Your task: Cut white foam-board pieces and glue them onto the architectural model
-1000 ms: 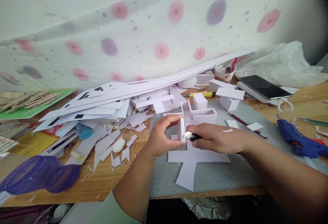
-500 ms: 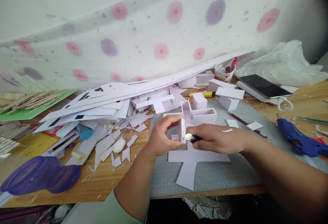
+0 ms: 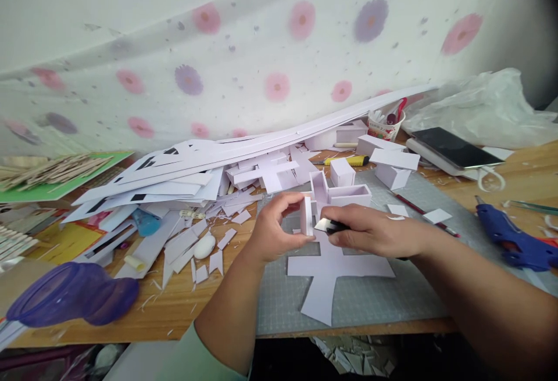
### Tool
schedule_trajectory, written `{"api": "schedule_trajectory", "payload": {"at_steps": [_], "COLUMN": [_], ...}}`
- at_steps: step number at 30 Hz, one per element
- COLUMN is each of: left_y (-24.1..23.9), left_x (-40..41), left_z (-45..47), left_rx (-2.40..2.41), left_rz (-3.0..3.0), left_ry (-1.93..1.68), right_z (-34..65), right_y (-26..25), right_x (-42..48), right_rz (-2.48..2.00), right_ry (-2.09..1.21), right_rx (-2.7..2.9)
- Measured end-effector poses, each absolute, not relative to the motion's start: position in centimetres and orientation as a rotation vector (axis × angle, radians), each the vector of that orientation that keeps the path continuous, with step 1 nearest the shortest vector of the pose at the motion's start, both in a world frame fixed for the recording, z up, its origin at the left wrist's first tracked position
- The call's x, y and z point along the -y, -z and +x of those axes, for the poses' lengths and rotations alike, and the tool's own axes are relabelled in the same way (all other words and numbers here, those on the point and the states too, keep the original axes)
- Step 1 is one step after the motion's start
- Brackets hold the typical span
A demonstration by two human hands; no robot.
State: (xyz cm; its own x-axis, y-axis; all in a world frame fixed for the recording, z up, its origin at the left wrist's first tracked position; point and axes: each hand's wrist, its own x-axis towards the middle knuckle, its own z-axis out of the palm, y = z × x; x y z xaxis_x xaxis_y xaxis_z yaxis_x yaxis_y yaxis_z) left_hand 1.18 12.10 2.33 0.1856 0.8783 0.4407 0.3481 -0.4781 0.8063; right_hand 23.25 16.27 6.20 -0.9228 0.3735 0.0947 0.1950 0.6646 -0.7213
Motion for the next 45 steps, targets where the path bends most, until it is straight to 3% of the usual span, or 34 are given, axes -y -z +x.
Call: {"api": "schedule_trajectory", "payload": {"at_steps": [5, 17, 27, 32, 36, 39, 42, 45], "left_y": [-2.6, -2.6, -2.3, -2.3, -2.4, -2.5, -2.5, -2.5], "left_x": [-11.9, -11.7, -12.2, -12.1, -11.8, -11.6, -11.5, -11.5], "left_z": [1.5, 1.5, 1.0, 0.9, 1.3, 1.8, 2.3, 2.9], "left_rx": [-1.227, -1.232, -1.115, -1.061, -0.958, -0.837, -0.785, -0.771], "left_rz": [2.045, 2.107, 1.856, 1.751, 1.549, 1.366, 1.250, 1.185], "left_ry": [-1.221, -1.195, -1.337, -1.337, -1.380, -1.384, -1.347, -1.322], "right_z": [22.9, 22.6, 22.3, 23.1, 23.1, 22.4, 21.7, 21.4], "right_y": [-6.0, -5.4, -5.4, -5.9, -5.4, -4.7, -4.0, -3.4], "right_x": [-16.4, -16.3, -15.4, -16.1, -16.9, -16.8, -16.6, -16.5], "right_rz": [-0.619, -0.530, -0.429, -0.236, -0.393, -0.554, -0.432, -0.282], "right_ry": [-1.011, -1.097, -1.076, -1.349, -1.517, -1.292, -0.891, -0.718], "right_rx": [2.638, 2.726, 2.904, 2.720, 2.313, 2.034, 1.986, 2.048]}}
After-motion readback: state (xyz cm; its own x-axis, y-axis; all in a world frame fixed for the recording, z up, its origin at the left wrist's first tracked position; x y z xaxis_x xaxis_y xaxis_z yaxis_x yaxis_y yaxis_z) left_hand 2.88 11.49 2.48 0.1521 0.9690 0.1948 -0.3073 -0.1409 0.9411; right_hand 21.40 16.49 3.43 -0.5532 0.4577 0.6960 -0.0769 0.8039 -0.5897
